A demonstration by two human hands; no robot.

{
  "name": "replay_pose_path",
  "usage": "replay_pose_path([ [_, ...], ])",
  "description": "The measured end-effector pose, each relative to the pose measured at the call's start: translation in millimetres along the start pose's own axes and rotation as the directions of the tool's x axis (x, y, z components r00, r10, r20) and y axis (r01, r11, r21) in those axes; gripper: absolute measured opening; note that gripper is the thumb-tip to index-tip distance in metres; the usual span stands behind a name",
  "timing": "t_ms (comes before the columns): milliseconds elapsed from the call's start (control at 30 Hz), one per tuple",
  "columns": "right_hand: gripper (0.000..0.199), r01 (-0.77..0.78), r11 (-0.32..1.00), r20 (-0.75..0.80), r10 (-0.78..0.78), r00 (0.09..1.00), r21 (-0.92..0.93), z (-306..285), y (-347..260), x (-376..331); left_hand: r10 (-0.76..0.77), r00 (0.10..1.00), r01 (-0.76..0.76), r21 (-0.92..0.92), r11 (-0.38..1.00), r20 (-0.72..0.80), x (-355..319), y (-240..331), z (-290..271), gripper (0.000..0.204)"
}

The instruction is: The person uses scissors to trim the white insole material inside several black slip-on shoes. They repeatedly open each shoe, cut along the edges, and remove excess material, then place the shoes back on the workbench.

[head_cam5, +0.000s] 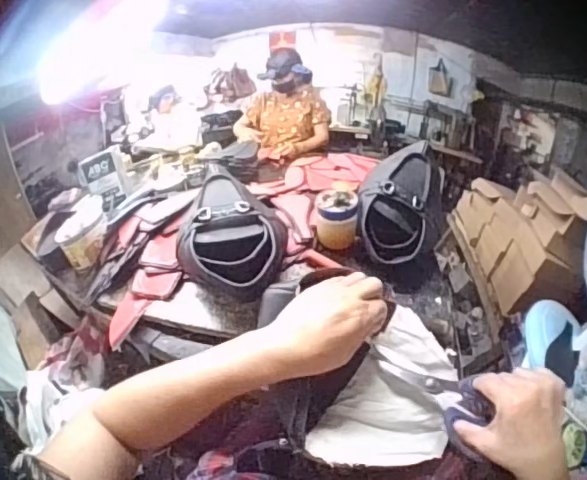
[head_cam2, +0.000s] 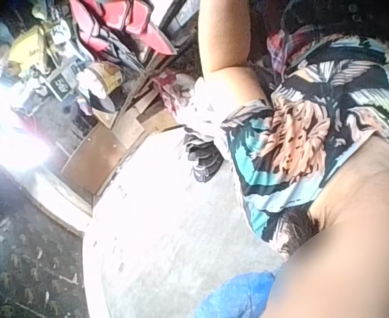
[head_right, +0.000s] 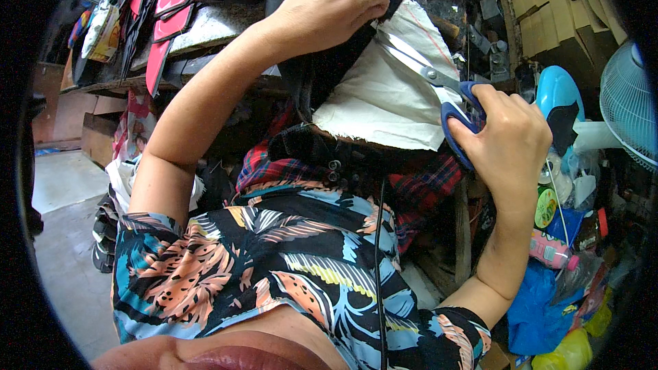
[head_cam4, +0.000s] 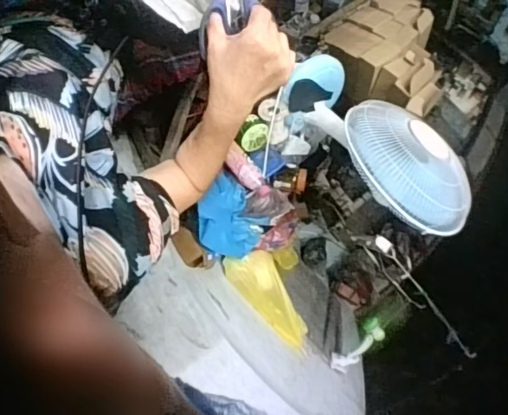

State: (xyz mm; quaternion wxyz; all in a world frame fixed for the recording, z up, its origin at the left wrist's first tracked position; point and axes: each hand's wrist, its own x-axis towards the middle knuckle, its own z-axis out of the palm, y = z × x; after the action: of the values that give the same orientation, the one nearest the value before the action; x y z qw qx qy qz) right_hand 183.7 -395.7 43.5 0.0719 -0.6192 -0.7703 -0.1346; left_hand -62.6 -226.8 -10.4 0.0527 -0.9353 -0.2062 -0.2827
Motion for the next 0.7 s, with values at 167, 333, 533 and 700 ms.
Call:
replay_pose_path([
  [167, 0.039, -0.022, 0.999, -0.009, 0.022, 1.000, -0.024, -12, 4, -11, 0.118, 0.993, -0.118, -0.013, 0.993, -0.007, -5, 5, -3, 0.016],
  [333, 0.039, -0.035, 0.998, 0.015, 0.035, 0.999, -0.047, -17, 5, -16, 0.126, 0.989, -0.134, 0.114, 0.984, 0.078, -2, 8, 3, 0.020],
  [533, 0.040, -0.034, 0.999, 0.002, 0.034, 0.999, -0.020, -11, 4, -13, 0.161, 0.987, -0.159, 0.165, 0.973, 0.006, -2, 3, 5, 0.017],
  [700, 0.039, 0.010, 1.000, -0.032, -0.010, 0.999, 0.011, -5, 3, -10, 0.159, 0.987, -0.159, 0.232, 0.960, 0.022, -2, 4, 5, 0.025],
])
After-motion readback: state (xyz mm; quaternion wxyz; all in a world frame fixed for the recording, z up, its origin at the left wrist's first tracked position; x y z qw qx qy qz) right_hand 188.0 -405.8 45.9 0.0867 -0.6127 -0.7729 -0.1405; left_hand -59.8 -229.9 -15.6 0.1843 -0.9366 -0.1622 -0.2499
